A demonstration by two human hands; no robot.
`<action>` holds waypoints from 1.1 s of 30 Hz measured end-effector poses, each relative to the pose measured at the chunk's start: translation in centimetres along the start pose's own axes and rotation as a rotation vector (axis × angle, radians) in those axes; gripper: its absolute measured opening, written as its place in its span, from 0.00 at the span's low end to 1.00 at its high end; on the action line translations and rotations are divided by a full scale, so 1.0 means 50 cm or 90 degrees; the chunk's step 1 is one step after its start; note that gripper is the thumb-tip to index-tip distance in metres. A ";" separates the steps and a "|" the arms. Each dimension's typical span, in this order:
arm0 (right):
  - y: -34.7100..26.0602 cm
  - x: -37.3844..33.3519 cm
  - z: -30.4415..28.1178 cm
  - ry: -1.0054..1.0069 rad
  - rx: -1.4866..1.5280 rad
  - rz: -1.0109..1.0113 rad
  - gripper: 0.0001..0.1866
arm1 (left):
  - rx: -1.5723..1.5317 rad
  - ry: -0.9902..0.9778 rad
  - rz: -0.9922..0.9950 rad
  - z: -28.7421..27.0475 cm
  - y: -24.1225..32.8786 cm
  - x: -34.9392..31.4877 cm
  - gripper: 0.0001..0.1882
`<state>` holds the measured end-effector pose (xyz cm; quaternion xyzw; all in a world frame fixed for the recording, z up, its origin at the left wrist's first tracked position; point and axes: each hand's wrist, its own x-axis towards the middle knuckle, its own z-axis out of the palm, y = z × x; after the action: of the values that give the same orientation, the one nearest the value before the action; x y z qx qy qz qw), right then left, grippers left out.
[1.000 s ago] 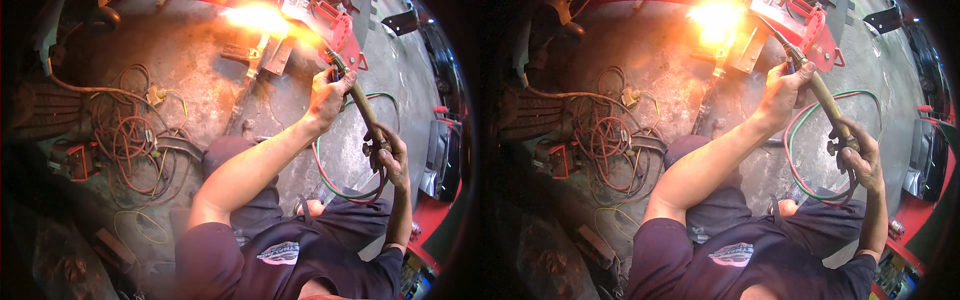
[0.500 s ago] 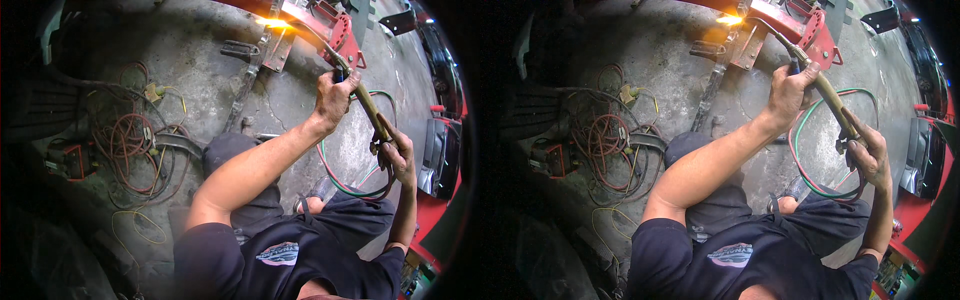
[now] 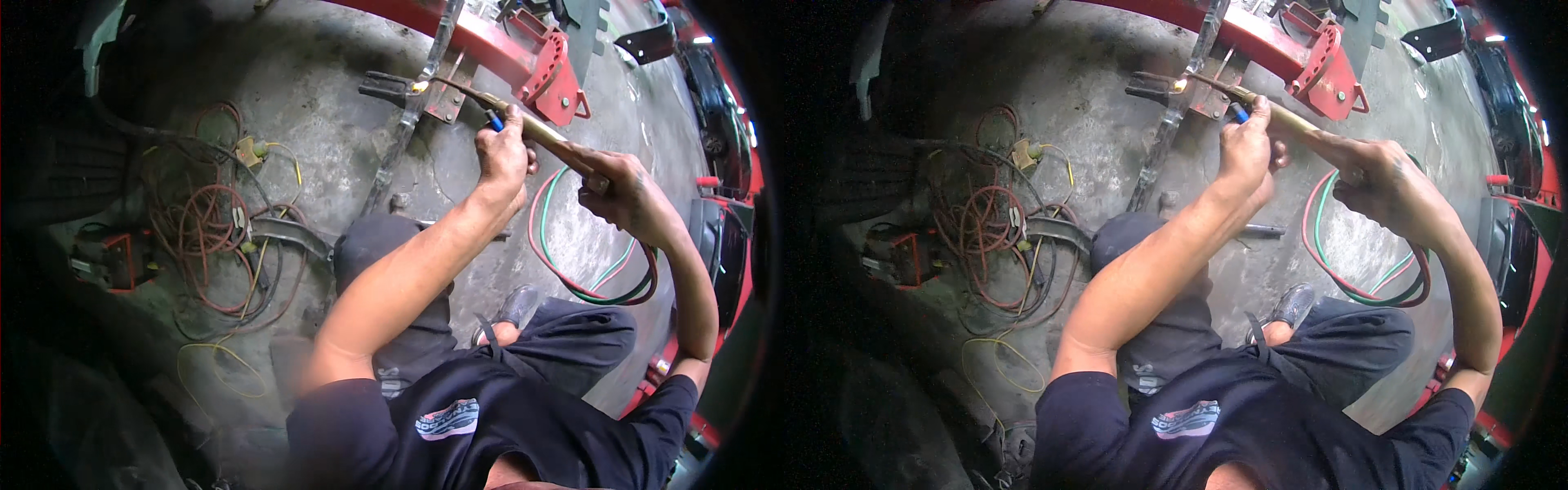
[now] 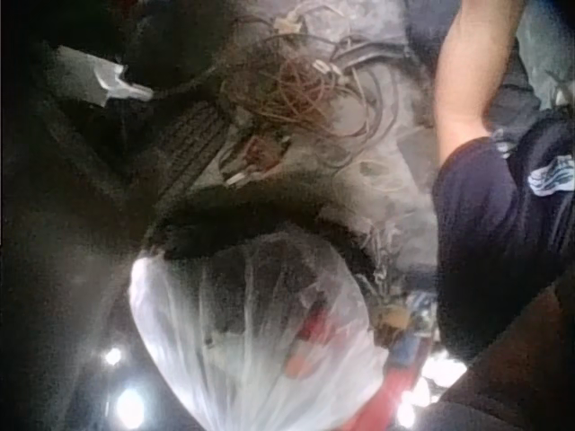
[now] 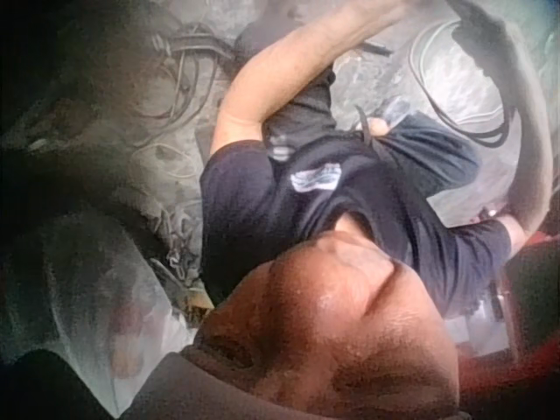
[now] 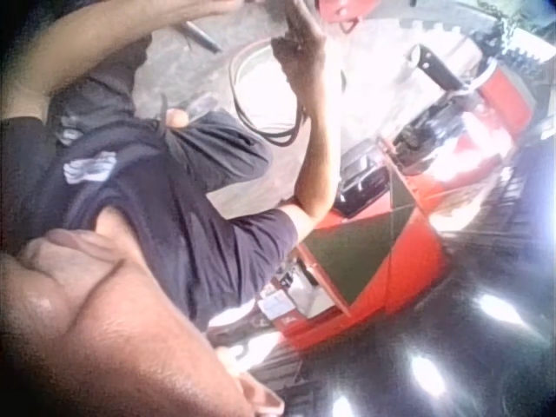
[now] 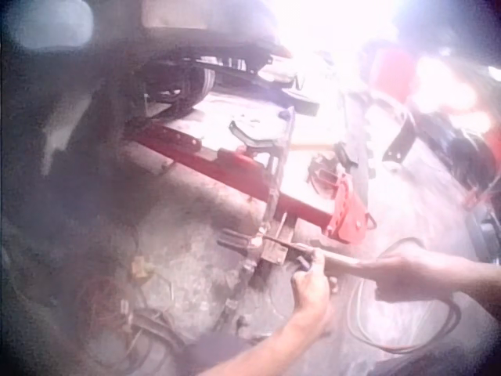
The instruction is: The person uses a torch and a lighter to heat a metal bracket on the ground, then handles the bracket by hand.
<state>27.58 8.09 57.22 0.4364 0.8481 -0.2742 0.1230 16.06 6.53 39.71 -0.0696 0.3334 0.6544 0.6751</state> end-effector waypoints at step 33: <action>-0.066 0.124 0.017 -0.056 -0.174 -0.007 0.38 | -0.042 0.086 0.064 -0.027 0.049 0.069 0.21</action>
<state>21.25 10.25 54.92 0.3988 0.8735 -0.1755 0.2169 13.02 9.05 37.66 -0.1190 0.3598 0.6916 0.6149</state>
